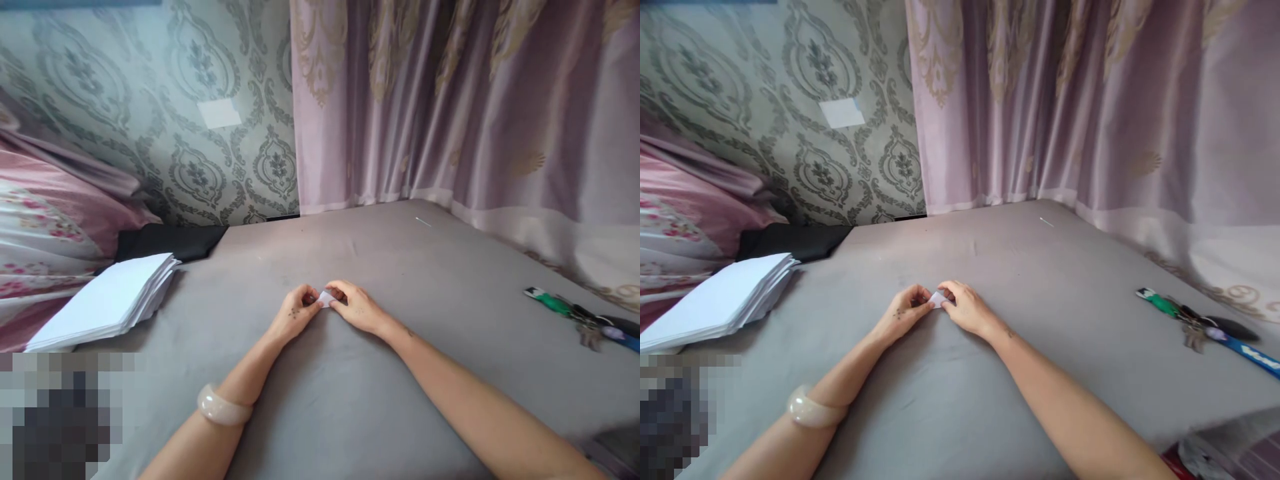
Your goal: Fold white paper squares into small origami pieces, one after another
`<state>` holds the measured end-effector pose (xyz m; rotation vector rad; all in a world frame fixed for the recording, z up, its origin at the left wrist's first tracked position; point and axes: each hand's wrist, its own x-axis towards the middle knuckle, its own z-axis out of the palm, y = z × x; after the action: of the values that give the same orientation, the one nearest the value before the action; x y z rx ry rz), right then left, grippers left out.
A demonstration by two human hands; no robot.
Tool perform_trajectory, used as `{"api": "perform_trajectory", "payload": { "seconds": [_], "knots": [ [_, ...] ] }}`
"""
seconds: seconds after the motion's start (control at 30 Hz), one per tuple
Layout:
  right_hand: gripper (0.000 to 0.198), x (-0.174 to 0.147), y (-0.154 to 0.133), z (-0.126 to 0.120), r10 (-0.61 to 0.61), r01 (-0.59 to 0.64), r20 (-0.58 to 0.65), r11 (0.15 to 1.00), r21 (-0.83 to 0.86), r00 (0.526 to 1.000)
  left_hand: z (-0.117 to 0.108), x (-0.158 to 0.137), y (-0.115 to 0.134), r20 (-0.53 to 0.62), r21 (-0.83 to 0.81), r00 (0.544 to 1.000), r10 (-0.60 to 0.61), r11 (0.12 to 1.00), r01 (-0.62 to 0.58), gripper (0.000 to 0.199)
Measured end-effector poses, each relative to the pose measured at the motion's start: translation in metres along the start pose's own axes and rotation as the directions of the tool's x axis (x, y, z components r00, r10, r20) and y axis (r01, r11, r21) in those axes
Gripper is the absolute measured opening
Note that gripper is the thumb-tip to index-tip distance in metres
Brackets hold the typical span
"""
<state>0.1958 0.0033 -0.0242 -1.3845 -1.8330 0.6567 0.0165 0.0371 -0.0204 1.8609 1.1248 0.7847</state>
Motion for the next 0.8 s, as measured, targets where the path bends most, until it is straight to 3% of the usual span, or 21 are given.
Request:
{"api": "perform_trajectory", "payload": {
  "seconds": [0.17,0.27,0.37,0.43,0.57,0.8],
  "knots": [
    [0.036,0.001,-0.009,-0.004,0.021,-0.01,-0.064,0.986,0.167,0.998,0.007,-0.008,0.012,-0.034,-0.182,0.994,0.108,0.977,-0.112,0.038],
    [0.036,0.003,-0.015,-0.008,0.027,0.022,-0.172,0.961,0.275,0.985,0.011,-0.011,0.022,-0.016,-0.339,1.0,0.018,0.94,-0.022,0.03],
    [0.024,0.003,-0.019,-0.012,0.101,0.022,-0.339,0.94,0.341,0.935,0.011,-0.012,0.027,-0.023,-0.548,0.994,-0.11,0.833,0.079,0.033],
    [0.019,0.002,-0.02,-0.012,0.09,0.036,-0.391,0.952,0.304,0.916,0.009,-0.012,0.027,-0.025,-0.638,0.986,-0.164,0.762,0.111,0.037],
    [0.018,-0.003,-0.024,-0.008,-0.062,0.139,-0.41,0.977,0.159,0.91,0.008,-0.011,0.025,-0.044,-0.743,0.977,-0.208,0.661,0.107,0.041],
    [0.028,-0.011,-0.027,-0.001,-0.216,0.207,-0.353,0.976,-0.065,0.91,0.01,-0.009,0.023,-0.042,-0.777,0.972,-0.229,0.619,0.112,0.038]
  ]
}}
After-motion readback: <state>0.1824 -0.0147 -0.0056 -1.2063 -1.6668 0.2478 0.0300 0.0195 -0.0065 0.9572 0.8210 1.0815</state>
